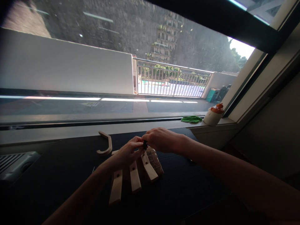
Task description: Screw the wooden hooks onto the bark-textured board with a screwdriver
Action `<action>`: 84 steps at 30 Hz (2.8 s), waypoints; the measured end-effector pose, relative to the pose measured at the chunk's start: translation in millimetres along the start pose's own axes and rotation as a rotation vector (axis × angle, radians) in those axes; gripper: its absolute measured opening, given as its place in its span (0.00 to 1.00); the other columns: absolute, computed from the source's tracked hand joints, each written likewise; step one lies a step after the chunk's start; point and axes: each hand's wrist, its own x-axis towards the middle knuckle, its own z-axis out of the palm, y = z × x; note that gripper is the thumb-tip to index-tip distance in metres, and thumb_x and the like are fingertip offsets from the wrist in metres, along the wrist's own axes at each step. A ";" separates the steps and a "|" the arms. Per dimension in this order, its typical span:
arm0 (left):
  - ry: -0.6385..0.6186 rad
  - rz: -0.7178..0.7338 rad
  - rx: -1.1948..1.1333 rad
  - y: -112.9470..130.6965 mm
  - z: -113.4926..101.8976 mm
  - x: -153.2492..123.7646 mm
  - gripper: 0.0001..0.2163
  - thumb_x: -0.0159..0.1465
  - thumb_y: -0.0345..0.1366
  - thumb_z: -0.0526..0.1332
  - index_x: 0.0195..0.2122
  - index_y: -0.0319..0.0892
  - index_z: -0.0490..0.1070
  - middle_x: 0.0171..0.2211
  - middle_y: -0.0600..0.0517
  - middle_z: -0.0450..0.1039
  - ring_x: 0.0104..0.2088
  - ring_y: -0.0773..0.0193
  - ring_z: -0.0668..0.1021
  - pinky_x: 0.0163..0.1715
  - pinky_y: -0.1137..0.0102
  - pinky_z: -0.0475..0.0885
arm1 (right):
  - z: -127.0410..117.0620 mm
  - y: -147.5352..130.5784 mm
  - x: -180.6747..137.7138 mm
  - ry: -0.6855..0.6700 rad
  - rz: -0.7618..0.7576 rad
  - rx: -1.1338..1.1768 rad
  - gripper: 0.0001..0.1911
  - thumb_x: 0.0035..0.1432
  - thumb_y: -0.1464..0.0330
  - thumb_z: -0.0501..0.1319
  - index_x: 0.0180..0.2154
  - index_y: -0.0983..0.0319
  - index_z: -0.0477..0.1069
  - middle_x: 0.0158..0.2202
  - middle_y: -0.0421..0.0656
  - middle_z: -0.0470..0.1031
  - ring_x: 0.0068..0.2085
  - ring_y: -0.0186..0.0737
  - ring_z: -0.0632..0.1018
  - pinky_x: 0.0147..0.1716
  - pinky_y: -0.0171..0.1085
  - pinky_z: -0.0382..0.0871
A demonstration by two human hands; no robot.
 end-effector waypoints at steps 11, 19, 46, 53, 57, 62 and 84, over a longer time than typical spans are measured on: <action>-0.017 -0.005 -0.004 1.3 -2.3 -1.9 0.08 0.61 0.38 0.53 0.35 0.45 0.71 0.42 0.51 0.65 0.42 0.61 0.69 0.40 0.70 0.67 | 3.0 -1.8 0.2 -0.013 0.072 -0.027 0.09 0.60 0.69 0.51 0.39 0.65 0.66 0.33 0.45 0.73 0.35 0.38 0.73 0.32 0.34 0.59; -0.012 0.002 0.009 -2.0 0.5 -1.5 0.09 0.60 0.38 0.55 0.38 0.46 0.71 0.44 0.50 0.64 0.42 0.61 0.69 0.40 0.69 0.67 | 15.2 -14.9 6.4 0.070 0.279 -0.078 0.12 0.59 0.63 0.51 0.37 0.64 0.66 0.27 0.43 0.72 0.27 0.38 0.73 0.24 0.34 0.53; -0.027 -0.026 -0.059 -1.0 -0.8 -1.2 0.08 0.59 0.37 0.54 0.35 0.44 0.71 0.43 0.50 0.65 0.42 0.62 0.69 0.39 0.71 0.67 | 9.7 -16.8 5.5 0.061 0.204 -0.089 0.11 0.59 0.68 0.49 0.35 0.65 0.67 0.26 0.44 0.72 0.25 0.34 0.70 0.24 0.34 0.52; -0.025 -0.021 -0.040 4.0 -3.8 -1.9 0.07 0.59 0.37 0.54 0.34 0.44 0.71 0.43 0.51 0.65 0.42 0.62 0.69 0.40 0.71 0.67 | 21.6 -23.2 16.0 0.157 0.389 -0.127 0.10 0.56 0.67 0.51 0.29 0.64 0.67 0.22 0.42 0.70 0.22 0.34 0.69 0.22 0.34 0.50; 0.001 -0.006 -0.035 0.9 -1.8 -1.2 0.08 0.60 0.37 0.53 0.34 0.44 0.71 0.42 0.50 0.66 0.42 0.63 0.69 0.40 0.71 0.66 | 21.0 -23.5 17.3 0.137 0.439 -0.106 0.11 0.57 0.65 0.50 0.32 0.64 0.68 0.24 0.43 0.71 0.24 0.35 0.70 0.23 0.34 0.52; 0.007 -0.012 -0.045 -2.8 0.2 -0.9 0.11 0.61 0.40 0.52 0.34 0.43 0.71 0.41 0.50 0.66 0.40 0.63 0.69 0.38 0.70 0.67 | 6.6 -18.8 6.8 0.049 0.208 -0.046 0.11 0.60 0.67 0.50 0.39 0.64 0.68 0.30 0.44 0.71 0.29 0.34 0.70 0.26 0.33 0.55; -0.011 -0.015 -0.061 1.9 -2.1 -3.2 0.09 0.61 0.39 0.53 0.35 0.44 0.71 0.42 0.50 0.65 0.41 0.62 0.69 0.38 0.70 0.67 | 8.9 -14.3 3.4 0.037 0.126 -0.017 0.08 0.61 0.70 0.50 0.36 0.67 0.66 0.30 0.45 0.72 0.29 0.33 0.71 0.27 0.32 0.56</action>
